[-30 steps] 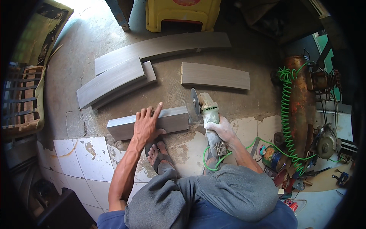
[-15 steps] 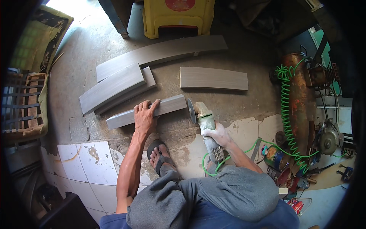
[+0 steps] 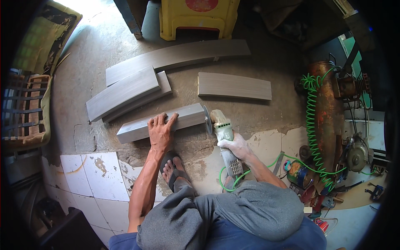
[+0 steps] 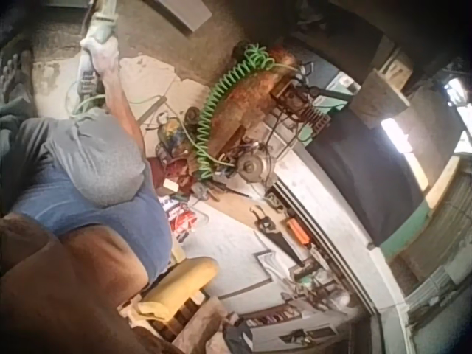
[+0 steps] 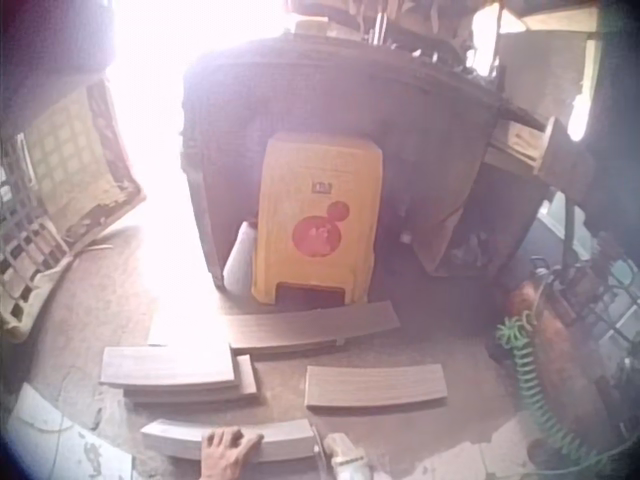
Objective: The person measures and marks metal pieces using a square and chalk, and then uses a hand-held angle grinder to cut the metal pieces.
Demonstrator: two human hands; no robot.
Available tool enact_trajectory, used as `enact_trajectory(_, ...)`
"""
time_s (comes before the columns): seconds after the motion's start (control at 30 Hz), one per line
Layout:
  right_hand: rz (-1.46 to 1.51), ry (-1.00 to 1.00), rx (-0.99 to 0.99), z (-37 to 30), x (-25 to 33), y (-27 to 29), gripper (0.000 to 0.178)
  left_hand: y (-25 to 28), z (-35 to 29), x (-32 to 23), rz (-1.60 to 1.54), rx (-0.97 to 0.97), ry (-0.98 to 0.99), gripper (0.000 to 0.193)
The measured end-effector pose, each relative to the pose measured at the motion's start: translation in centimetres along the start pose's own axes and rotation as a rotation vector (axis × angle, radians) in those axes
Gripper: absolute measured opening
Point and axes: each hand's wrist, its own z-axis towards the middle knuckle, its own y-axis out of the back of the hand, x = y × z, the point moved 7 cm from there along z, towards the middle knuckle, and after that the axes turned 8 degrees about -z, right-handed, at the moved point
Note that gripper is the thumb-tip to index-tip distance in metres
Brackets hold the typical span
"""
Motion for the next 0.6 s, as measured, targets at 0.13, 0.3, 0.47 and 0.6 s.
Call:
enact_trajectory(0.13,-0.002,-0.002,0.004,-0.4,0.9,0.2,0.04,-0.4,-0.5,0.2,0.011,-0.003,0.006,0.072)
enact_trajectory(0.3,-0.032,-0.025,0.002,-0.7,1.0,0.5,0.039,-0.4,-0.6,-0.1,0.006,-0.01,-0.002,0.072)
enact_trajectory(0.47,0.003,-0.038,0.02,-0.9,1.4,0.5,0.039,-0.4,-0.7,-0.1,0.028,-0.007,-0.007,0.068)
enact_trajectory(0.6,0.077,-0.039,0.026,-0.9,0.4,0.5,0.038,-0.6,-1.0,-0.1,0.08,0.027,-0.015,0.067)
